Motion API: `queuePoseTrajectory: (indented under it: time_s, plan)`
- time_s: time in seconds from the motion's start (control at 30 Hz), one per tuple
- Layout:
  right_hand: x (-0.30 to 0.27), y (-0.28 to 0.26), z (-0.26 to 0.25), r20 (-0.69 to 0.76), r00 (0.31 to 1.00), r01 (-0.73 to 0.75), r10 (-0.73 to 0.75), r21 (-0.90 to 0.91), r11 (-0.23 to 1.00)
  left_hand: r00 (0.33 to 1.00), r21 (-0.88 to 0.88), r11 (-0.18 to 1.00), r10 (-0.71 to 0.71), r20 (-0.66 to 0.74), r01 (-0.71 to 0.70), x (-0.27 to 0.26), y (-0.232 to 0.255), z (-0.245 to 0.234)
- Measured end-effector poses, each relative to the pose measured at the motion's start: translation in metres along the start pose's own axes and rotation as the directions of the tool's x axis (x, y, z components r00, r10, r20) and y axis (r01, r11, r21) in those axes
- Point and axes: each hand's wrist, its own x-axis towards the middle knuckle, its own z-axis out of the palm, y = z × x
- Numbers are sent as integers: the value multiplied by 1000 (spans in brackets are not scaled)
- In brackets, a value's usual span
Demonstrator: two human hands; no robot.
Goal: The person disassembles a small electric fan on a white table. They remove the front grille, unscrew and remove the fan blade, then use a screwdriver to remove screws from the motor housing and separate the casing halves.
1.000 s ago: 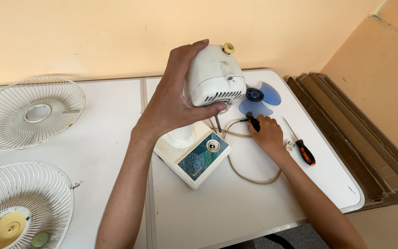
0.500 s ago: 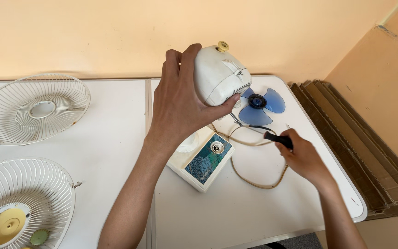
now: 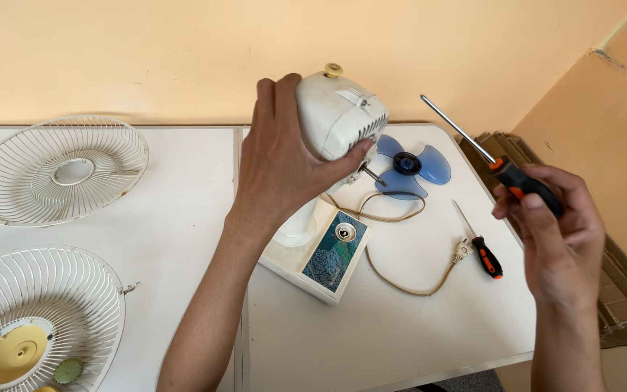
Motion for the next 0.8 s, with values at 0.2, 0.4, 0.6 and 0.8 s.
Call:
queuePoseTrajectory:
  time_s: [0.2,0.4,0.6,0.8]
  plan:
    - [-7,45,-11,-90,993,-108,81,-354,929,987,-168,983,101,129,-79,-8,8,7]
    - [-81,113,-30,-87,972,-223,216,-619,753,980,-205,960,198,16,-191,-10,2,24]
    - [-77,138,-34,126,948,-60,291,-830,555,991,-208,969,134,-13,-134,-9,-2,40]
    - [12,71,-4,200,842,-61,501,-887,457,991,-192,972,135,3,-132,-9,-6,44]
